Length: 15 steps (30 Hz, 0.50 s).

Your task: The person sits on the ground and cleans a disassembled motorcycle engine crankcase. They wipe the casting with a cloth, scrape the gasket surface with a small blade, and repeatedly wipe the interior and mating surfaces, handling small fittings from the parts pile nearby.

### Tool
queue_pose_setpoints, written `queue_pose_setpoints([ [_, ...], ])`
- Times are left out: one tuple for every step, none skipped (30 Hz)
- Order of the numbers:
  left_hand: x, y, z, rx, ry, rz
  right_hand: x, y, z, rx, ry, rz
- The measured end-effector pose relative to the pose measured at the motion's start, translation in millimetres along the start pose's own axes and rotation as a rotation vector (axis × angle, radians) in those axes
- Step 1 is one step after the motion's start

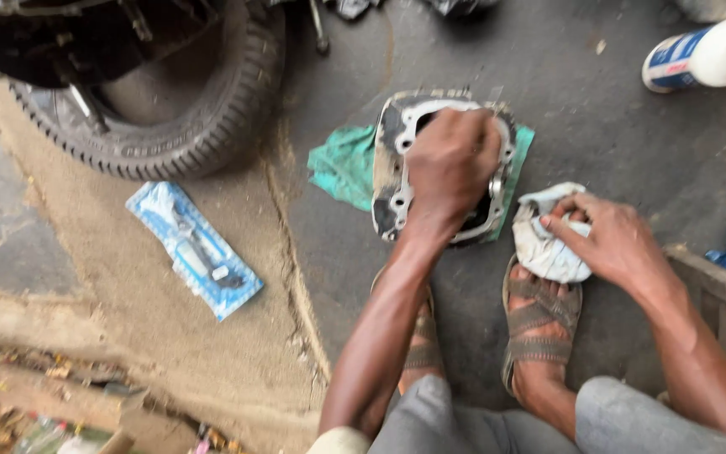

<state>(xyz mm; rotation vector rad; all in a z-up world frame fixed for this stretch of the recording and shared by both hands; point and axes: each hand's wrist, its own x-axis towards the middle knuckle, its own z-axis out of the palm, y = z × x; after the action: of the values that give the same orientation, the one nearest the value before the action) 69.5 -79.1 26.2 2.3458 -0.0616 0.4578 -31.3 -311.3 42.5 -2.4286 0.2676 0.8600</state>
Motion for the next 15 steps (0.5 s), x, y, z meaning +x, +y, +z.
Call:
queue_pose_setpoints([
  [-6, 7, 4, -0.011, -0.016, 0.053, -3, -3, -1, 0.004, -0.049, 0.055],
  [-11, -8, 0, -0.006, -0.025, 0.047, -8, -4, 2, 0.009, -0.059, 0.059],
  [-9, -22, 3, 0.053, -0.027, -0.028, -6, -4, 0, 0.005, -0.046, 0.048],
  [-7, -36, 6, 0.112, -0.029, -0.104, -4, -3, -3, 0.000, -0.033, 0.037],
  [-6, -41, -5, 0.110, -0.039, -0.105, -8, -3, -2, 0.003, -0.036, 0.046],
  [-4, -47, -17, 0.104, -0.070, -0.134, -13, -3, -2, 0.023, -0.018, 0.030],
  [3, -56, -27, 0.102, -0.087, -0.155, -11, -6, -2, 0.043, 0.009, 0.002],
  [1, -38, -24, 0.104, -0.084, -0.148, -11, -2, 3, 0.047, 0.014, -0.002],
  [1, -21, -19, 0.003, -0.066, -0.064, -8, 1, 7, 0.027, 0.035, 0.004],
  [-1, -5, -13, -0.097, -0.049, 0.021, -5, 4, 12, 0.008, 0.055, 0.011],
  [0, -18, -13, -0.092, -0.055, 0.009, -5, 1, 9, 0.007, 0.041, 0.012],
  [-1, -31, -12, 0.008, -0.102, -0.072, -5, -2, 6, 0.002, -0.009, 0.054],
  [0, -44, -10, 0.105, -0.149, -0.144, -4, -5, 3, -0.001, -0.051, 0.095],
  [5, -60, -29, 0.109, -0.153, -0.148, -7, 4, 9, 0.001, -0.058, 0.096],
  [15, -76, -45, 0.159, -0.118, -0.116, -4, 11, 13, 0.018, -0.005, 0.014],
])
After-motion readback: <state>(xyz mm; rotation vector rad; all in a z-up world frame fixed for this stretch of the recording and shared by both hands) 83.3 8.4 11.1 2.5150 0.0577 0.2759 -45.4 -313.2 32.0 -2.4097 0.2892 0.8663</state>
